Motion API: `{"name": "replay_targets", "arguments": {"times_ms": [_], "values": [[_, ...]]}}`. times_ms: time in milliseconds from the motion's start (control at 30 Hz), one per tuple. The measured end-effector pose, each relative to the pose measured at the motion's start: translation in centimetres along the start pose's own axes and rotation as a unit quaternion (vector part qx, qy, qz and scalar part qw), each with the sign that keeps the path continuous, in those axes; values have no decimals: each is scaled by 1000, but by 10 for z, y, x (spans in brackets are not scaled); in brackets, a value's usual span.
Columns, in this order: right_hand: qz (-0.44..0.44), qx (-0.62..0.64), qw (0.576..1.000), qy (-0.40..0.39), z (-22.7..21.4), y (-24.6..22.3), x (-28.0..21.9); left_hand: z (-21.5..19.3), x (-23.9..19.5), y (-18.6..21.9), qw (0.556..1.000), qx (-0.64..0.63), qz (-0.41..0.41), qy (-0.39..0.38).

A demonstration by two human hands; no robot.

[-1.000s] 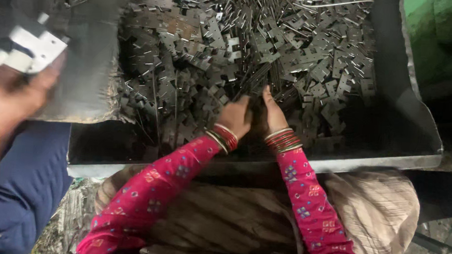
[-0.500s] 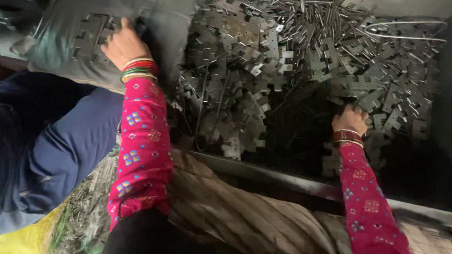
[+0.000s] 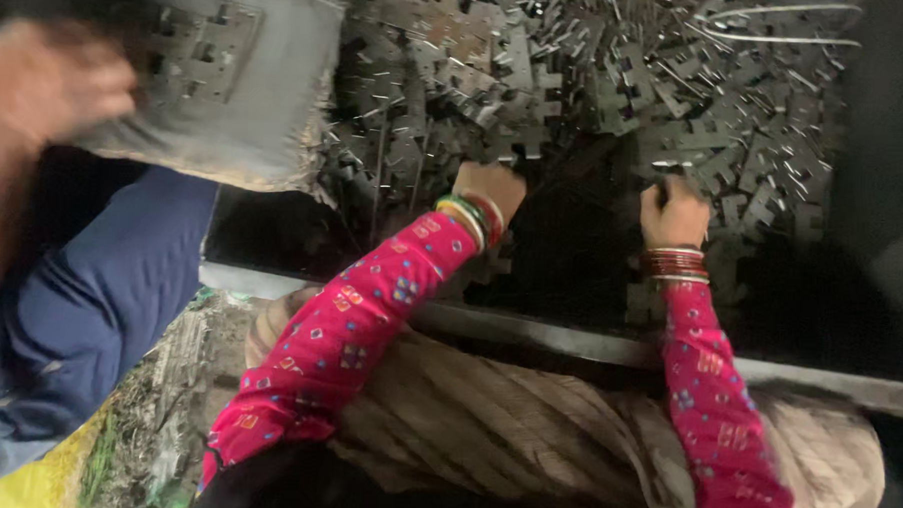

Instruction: The person sorts through a large bin of small metal components by hand, picking up pieces and moving them to a padded area to the left.

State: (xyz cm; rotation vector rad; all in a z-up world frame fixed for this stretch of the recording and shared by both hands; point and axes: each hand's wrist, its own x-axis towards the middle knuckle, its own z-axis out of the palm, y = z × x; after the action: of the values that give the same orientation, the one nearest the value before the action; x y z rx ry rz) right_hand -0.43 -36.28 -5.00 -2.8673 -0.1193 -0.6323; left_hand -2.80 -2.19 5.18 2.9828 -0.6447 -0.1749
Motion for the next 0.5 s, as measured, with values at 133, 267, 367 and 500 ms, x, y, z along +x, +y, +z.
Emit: {"name": "replay_targets", "arguments": {"times_ms": [133,267,367,500], "values": [[166,381,909,21,-49,-13,-16,41,-3,17,988,4,-20,-150],[299,747,591,58,-96,-25,-33,50,-3,29,976,83,-64,-191],[217,641,733,-71,-115,-22,-51,61,9,20,961,7,-157,-228],[201,543,795,-180,-108,-32,-48,73,9,3,962,-2,-85,-259]]}}
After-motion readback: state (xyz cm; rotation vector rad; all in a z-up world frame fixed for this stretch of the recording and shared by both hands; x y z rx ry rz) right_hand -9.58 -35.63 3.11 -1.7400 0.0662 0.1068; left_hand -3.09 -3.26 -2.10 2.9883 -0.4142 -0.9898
